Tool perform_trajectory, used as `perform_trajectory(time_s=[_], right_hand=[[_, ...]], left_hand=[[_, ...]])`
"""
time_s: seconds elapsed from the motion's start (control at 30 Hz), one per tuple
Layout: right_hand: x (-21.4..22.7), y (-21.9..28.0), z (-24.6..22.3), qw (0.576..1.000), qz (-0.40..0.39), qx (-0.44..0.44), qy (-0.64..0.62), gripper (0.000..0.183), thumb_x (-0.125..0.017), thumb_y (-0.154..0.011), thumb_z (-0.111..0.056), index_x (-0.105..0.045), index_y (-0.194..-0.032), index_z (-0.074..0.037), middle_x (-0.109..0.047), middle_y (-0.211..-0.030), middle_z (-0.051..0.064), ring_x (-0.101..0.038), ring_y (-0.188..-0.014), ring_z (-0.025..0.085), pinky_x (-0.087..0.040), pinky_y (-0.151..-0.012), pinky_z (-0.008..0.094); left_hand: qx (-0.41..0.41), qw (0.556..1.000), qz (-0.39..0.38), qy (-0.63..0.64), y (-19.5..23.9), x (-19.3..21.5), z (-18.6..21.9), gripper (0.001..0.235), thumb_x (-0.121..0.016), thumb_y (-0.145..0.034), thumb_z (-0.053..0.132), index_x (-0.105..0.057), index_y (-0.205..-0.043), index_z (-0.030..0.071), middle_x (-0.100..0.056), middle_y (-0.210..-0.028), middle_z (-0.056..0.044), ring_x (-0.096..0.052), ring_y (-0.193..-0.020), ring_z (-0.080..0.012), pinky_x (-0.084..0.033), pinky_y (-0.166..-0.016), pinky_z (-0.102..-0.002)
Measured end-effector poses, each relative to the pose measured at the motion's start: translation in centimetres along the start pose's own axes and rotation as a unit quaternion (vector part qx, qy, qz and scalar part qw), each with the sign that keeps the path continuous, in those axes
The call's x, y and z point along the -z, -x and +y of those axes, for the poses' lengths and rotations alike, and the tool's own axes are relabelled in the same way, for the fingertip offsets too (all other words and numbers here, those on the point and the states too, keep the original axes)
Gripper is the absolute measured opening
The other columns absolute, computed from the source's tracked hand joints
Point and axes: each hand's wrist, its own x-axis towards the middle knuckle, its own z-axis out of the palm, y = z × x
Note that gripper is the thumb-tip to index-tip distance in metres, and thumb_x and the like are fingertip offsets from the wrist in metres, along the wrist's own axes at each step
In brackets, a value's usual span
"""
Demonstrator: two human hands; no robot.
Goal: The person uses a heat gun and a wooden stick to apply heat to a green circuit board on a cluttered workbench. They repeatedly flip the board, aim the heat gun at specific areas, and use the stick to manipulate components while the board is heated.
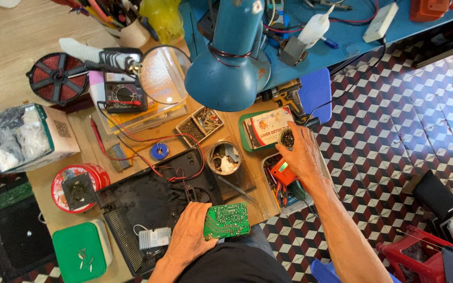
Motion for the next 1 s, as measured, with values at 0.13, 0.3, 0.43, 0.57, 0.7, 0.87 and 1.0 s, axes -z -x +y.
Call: perform_trajectory(time_s=[0.13,0.3,0.43,0.57,0.7,0.87,1.0], right_hand=[[2.2,0.1,-1.7,0.998,0.002,-0.026,-0.052,0.072,-0.075,-0.086,-0.025,-0.045,-0.149,-0.009,-0.053,-0.138,0.017,-0.051,-0.130,0.033,-0.044,-0.106,0.044],[3.5,-3.8,-3.9,0.995,0.074,0.048,-0.047,0.071,-0.075,-0.085,-0.026,-0.045,-0.148,-0.007,-0.054,-0.138,0.015,-0.050,-0.132,0.034,-0.044,-0.108,0.045],[3.7,-9.2,-4.4,0.997,0.060,0.053,-0.011,0.074,-0.076,-0.086,-0.026,-0.042,-0.149,-0.007,-0.050,-0.143,0.016,-0.046,-0.133,0.035,-0.041,-0.108,0.046],[2.7,-13.8,-4.3,0.999,0.032,0.036,0.001,0.076,-0.077,-0.086,-0.028,-0.040,-0.150,-0.009,-0.050,-0.145,0.016,-0.043,-0.137,0.034,-0.040,-0.111,0.046],[1.7,-15.5,-3.3,1.000,0.019,0.006,-0.010,0.077,-0.076,-0.084,-0.027,-0.041,-0.151,-0.010,-0.052,-0.146,0.013,-0.045,-0.139,0.032,-0.040,-0.113,0.044],[0.9,-16.5,-2.4,0.999,0.022,0.005,-0.026,0.078,-0.079,-0.082,-0.028,-0.042,-0.148,-0.011,-0.049,-0.147,0.014,-0.043,-0.140,0.032,-0.040,-0.113,0.043],[1.0,-17.0,-2.7,0.999,0.039,0.030,-0.012,0.077,-0.078,-0.083,-0.026,-0.042,-0.149,-0.010,-0.050,-0.148,0.013,-0.044,-0.140,0.032,-0.040,-0.115,0.043]], left_hand=[[-0.014,1.000,-0.014,-0.002,0.1,-1.5,-1.3,0.086,-0.089,-0.057,0.015,-0.049,-0.132,0.000,-0.056,-0.126,-0.020,-0.052,-0.125,-0.0406,-0.040,-0.110,-0.050],[0.022,0.995,-0.090,-0.023,-1.2,-4.7,-4.4,0.073,-0.080,-0.078,0.033,-0.047,-0.137,0.005,-0.053,-0.133,-0.022,-0.044,-0.133,-0.0401,-0.027,-0.114,-0.056],[0.093,0.986,-0.117,-0.068,-1.6,-8.2,-7.5,0.058,-0.056,-0.097,0.052,-0.053,-0.141,0.016,-0.058,-0.127,-0.011,-0.048,-0.137,-0.0274,-0.025,-0.121,-0.055],[0.068,0.993,0.003,-0.098,-1.2,-11.0,-9.4,0.051,-0.061,-0.092,0.054,-0.064,-0.127,0.017,-0.067,-0.118,-0.011,-0.060,-0.122,-0.0292,-0.038,-0.112,-0.057],[0.053,0.983,0.119,-0.129,-2.7,-12.7,-9.8,0.045,-0.063,-0.087,0.055,-0.074,-0.113,0.020,-0.074,-0.105,-0.009,-0.068,-0.107,-0.0307,-0.046,-0.103,-0.062],[0.036,0.984,0.129,-0.117,-3.2,-12.7,-9.7,0.046,-0.065,-0.087,0.056,-0.075,-0.112,0.019,-0.074,-0.104,-0.011,-0.068,-0.107,-0.0339,-0.046,-0.099,-0.065],[0.067,0.982,0.134,-0.112,-3.5,-13.3,-9.0,0.046,-0.065,-0.086,0.057,-0.075,-0.111,0.019,-0.075,-0.104,-0.010,-0.069,-0.106,-0.0317,-0.046,-0.101,-0.063]])
